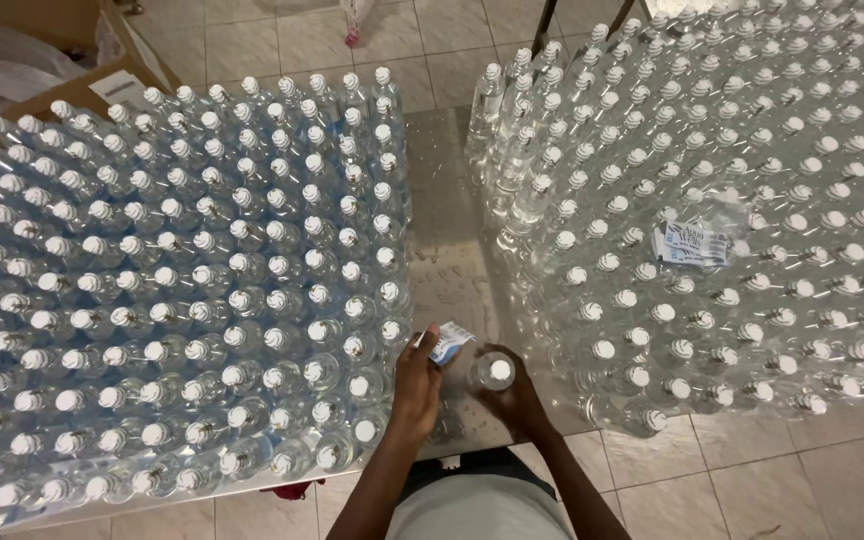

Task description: The person repeatedly picks up water bottles from a large stack, applies a small label to each bottle, and places the labeled bottle into a separate stack. The process is repeated continuously throughout the clip.

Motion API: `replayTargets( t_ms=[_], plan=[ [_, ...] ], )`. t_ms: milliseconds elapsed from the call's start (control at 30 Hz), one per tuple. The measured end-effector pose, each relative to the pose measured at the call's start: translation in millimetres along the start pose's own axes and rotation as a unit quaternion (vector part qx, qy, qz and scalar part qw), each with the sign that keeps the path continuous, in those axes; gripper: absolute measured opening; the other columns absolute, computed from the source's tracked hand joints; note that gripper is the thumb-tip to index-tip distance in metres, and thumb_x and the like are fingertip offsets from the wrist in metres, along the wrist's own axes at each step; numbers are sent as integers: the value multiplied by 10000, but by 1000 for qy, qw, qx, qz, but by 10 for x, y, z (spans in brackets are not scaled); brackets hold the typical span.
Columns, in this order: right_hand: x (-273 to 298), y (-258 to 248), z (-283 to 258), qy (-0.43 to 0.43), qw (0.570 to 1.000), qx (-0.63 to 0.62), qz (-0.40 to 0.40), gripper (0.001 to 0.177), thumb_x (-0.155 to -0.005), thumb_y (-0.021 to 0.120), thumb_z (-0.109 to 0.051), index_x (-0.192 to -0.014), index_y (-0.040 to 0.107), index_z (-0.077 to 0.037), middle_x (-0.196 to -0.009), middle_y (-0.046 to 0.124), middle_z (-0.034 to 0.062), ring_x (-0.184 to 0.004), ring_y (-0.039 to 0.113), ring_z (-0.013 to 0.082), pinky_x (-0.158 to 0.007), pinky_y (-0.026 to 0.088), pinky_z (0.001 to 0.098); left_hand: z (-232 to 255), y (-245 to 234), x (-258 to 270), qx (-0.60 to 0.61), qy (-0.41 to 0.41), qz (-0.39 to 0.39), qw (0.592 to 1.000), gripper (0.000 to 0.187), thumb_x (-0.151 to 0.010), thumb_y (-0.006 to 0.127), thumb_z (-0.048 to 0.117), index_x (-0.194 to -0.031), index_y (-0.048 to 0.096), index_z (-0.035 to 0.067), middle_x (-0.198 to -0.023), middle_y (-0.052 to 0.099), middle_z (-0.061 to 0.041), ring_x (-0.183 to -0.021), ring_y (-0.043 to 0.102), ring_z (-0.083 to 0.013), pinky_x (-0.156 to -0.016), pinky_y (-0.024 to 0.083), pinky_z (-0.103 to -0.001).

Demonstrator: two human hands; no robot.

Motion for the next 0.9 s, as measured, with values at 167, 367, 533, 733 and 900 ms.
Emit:
replayTargets(
  t_ms=[167, 367, 533, 733, 900],
  plan=[
    [-43, -39, 35, 71, 988, 126, -61, 726, -705, 931, -388, -1307, 621, -126, -1183, 736, 132, -1165, 695, 365, -1044, 554, 496, 63, -149, -2, -65, 40, 9, 997, 252, -990, 738, 232, -833, 617, 78, -786, 690, -63, -718, 715, -157, -735, 609, -316],
    [-58, -141, -365, 73, 957, 254, -122, 798, -650, 894, -454, -1348, 613, -188, -1199, 661, 39, -1207, 620, 273, -1008, 579, 473, 203, -94, 121, -147, 73, -18, 986, 252, -1018, 705, 321, -934, 721, 83, -755, 645, -17, -682, 607, -75, -702, 548, -290],
    [-33, -183, -421, 138, 930, 296, -167, 815, -689, 844, -519, -1420, 581, -270, -1217, 605, -30, -1245, 552, 202, -993, 591, 476, 228, 57, 222, -172, 71, -57, 981, 228, -1005, 713, 292, -927, 738, 79, -766, 624, 3, -724, 586, -68, -738, 538, -278],
    [51, -240, -440, 164, 935, 272, -155, 856, -710, 854, -543, -1454, 539, -262, -1201, 589, 9, -1214, 563, 216, -1025, 578, 485, 121, 6, 81, -277, 146, -125, 942, 339, -895, 851, 300, -997, 593, 106, -834, 536, -39, -812, 523, -121, -744, 440, -281],
    [24, -164, -713, 150, 962, 176, -143, 918, -734, 836, -486, -1529, 484, -192, -1344, 633, 110, -1227, 604, 282, -1015, 516, 460, -29, 88, 174, -281, 43, -146, 948, 922, -790, 798, 334, -1569, 309, 268, -1428, 616, -186, -1238, 656, -259, -1023, 530, -356]
  ],
)
Point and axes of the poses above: each hand's wrist, its own x-axis away from the middle knuckle, its own y-axis out of the palm, z = x × y, the point moved 9 cm from there along -x, towards the middle knuckle
